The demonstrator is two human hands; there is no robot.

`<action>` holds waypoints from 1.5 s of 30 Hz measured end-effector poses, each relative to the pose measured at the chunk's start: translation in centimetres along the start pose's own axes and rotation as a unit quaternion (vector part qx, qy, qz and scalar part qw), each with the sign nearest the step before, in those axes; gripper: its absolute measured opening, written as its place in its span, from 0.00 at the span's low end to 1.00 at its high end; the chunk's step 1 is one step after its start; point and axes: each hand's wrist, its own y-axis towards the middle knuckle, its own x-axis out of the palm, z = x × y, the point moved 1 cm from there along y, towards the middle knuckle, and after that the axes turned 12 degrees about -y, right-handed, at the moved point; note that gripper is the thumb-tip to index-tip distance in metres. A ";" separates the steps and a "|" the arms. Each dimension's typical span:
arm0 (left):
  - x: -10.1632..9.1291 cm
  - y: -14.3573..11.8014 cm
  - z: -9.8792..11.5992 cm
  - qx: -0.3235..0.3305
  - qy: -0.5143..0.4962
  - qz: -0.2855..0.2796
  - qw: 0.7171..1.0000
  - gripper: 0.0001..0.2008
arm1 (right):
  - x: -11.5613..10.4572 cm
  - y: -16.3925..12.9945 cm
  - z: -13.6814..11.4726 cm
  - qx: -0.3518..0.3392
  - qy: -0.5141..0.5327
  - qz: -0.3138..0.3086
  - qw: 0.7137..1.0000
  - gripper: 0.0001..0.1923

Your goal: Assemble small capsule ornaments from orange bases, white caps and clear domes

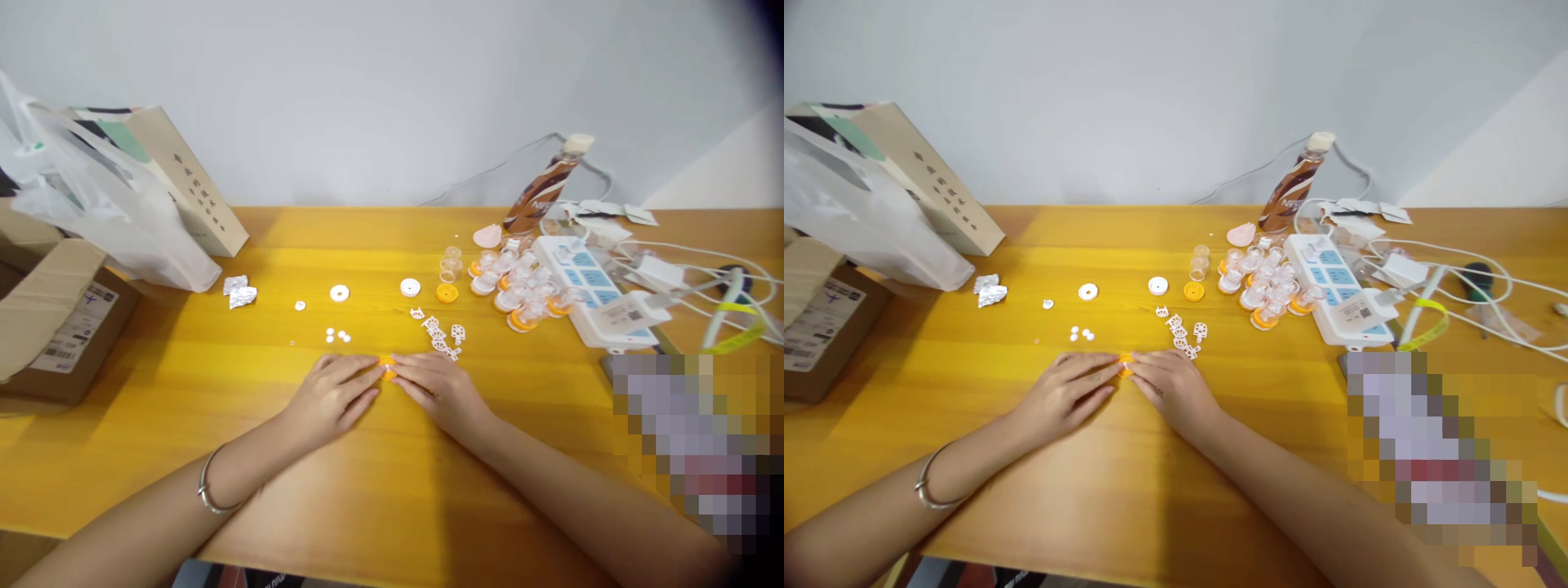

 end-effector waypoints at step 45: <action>-3.2 1.2 -5.3 -0.169 -0.018 0.107 0.980 0.06 | -0.2 0.6 -0.2 0.030 0.040 -0.039 0.998 0.13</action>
